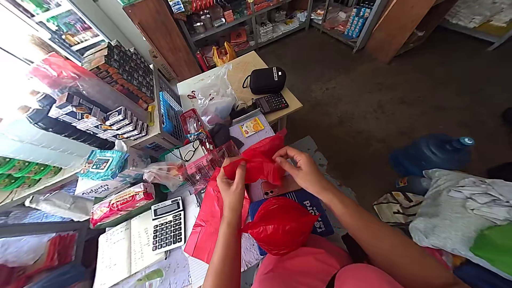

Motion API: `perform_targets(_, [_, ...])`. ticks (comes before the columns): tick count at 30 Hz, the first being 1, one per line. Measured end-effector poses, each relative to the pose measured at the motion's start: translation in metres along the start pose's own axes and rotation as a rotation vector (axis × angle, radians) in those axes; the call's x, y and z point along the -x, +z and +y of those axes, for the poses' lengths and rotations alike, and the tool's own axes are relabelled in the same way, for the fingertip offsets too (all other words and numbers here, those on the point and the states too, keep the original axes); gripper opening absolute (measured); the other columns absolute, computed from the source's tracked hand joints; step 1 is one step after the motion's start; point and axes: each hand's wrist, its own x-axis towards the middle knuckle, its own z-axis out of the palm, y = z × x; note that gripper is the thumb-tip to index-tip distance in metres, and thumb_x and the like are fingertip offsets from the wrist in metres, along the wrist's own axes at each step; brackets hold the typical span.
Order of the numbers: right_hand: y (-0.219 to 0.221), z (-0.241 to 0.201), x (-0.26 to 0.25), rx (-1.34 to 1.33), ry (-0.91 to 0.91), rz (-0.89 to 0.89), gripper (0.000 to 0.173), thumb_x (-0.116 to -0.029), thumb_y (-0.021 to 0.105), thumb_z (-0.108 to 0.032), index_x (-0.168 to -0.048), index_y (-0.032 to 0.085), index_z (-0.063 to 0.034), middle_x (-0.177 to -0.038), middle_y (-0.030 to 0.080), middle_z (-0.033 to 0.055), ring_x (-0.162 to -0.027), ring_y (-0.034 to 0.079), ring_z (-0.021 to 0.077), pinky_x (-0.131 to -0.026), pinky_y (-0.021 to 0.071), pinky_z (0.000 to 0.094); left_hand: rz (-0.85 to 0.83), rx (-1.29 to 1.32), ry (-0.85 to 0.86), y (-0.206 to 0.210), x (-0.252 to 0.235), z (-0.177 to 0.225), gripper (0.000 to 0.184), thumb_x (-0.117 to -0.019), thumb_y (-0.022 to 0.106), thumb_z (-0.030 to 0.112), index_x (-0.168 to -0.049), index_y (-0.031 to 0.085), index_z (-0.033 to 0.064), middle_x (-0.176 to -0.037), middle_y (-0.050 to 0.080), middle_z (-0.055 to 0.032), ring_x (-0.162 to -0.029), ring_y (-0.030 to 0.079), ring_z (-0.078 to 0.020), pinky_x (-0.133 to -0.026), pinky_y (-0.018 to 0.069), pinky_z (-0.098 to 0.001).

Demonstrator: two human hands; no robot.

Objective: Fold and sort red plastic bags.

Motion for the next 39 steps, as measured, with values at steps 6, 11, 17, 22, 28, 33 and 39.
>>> perform_targets(6, [0.005, -0.006, 0.006, 0.018, -0.016, -0.099, 0.064, -0.1062, 0.038, -0.057, -0.137, 0.06, -0.0048, -0.115, 0.072, 0.0055, -0.111, 0.067, 0.0156, -0.1, 0.0537, 0.0415, -0.039, -0.069, 0.016, -0.004, 0.001, -0.002, 0.014, -0.0906, 0.071, 0.003, -0.104, 0.074, -0.0028, -0.102, 0.075, -0.0117, -0.095, 0.073, -0.0197, -0.086, 0.0618, -0.0356])
perform_targets(11, [0.034, -0.009, 0.01, 0.203, 0.086, -0.112, 0.063, -0.0867, 0.074, -0.056, -0.126, 0.062, -0.0082, -0.104, 0.07, 0.0033, -0.098, 0.067, 0.0162, -0.091, 0.0536, 0.0427, -0.052, -0.058, 0.032, 0.01, 0.005, 0.006, 0.015, -0.091, 0.07, 0.002, -0.104, 0.074, -0.0016, -0.101, 0.073, -0.0106, -0.09, 0.071, -0.0179, -0.082, 0.0613, -0.0326])
perform_targets(17, [0.01, 0.001, 0.002, 0.302, 0.041, -0.035, 0.02, -0.0926, 0.062, -0.02, -0.105, 0.076, -0.0117, -0.107, 0.071, 0.0051, -0.103, 0.066, 0.0156, -0.091, 0.0547, 0.0373, -0.179, -0.071, -0.068, -0.008, 0.005, 0.012, 0.014, -0.0958, 0.062, 0.002, -0.106, 0.071, -0.0029, -0.097, 0.075, -0.0103, -0.082, 0.073, -0.0174, -0.071, 0.0632, -0.0317])
perform_targets(22, [-0.02, 0.002, -0.005, -0.059, -0.004, -0.294, 0.045, -0.1111, 0.04, -0.031, -0.115, 0.074, -0.0007, -0.119, 0.071, 0.0088, -0.114, 0.065, 0.0123, -0.103, 0.0509, 0.0328, -0.172, -0.119, -0.019, -0.015, 0.01, 0.002, 0.014, -0.0922, 0.07, 0.001, -0.104, 0.075, -0.0014, -0.102, 0.077, -0.0103, -0.095, 0.073, -0.0176, -0.088, 0.0611, -0.0322])
perform_targets(28, [-0.002, -0.004, 0.001, -0.044, -0.049, -0.171, 0.078, -0.0973, 0.046, -0.071, -0.138, 0.06, -0.0059, -0.134, 0.065, 0.0081, -0.128, 0.058, 0.0176, -0.111, 0.0474, 0.0418, -0.075, -0.078, -0.026, -0.003, 0.015, 0.002, 0.012, -0.0897, 0.072, 0.0, -0.102, 0.072, -0.0018, -0.095, 0.074, -0.009, -0.082, 0.071, -0.0149, -0.074, 0.0612, -0.029])
perform_targets(33, [0.014, -0.002, 0.002, 0.068, -0.123, 0.059, 0.025, -0.0999, 0.066, -0.03, -0.104, 0.077, -0.0083, -0.096, 0.075, -0.0004, -0.094, 0.069, 0.0066, -0.093, 0.0566, 0.0323, -0.036, -0.084, -0.001, -0.002, 0.012, 0.008, 0.007, -0.0942, 0.069, 0.002, -0.1, 0.069, -0.002, -0.092, 0.072, -0.0073, -0.083, 0.07, -0.013, -0.079, 0.0611, -0.0283])
perform_targets(39, [-0.008, 0.005, 0.0, -0.104, -0.066, 0.09, 0.017, -0.096, 0.072, -0.023, -0.092, 0.076, -0.0065, -0.083, 0.073, -0.0021, -0.077, 0.067, 0.0019, -0.073, 0.0565, 0.0209, -0.094, -0.032, -0.061, -0.015, 0.012, -0.003, 0.014, -0.0993, 0.062, 0.003, -0.108, 0.072, -0.0035, -0.091, 0.073, -0.0065, -0.074, 0.068, -0.0093, -0.069, 0.0585, -0.0239])
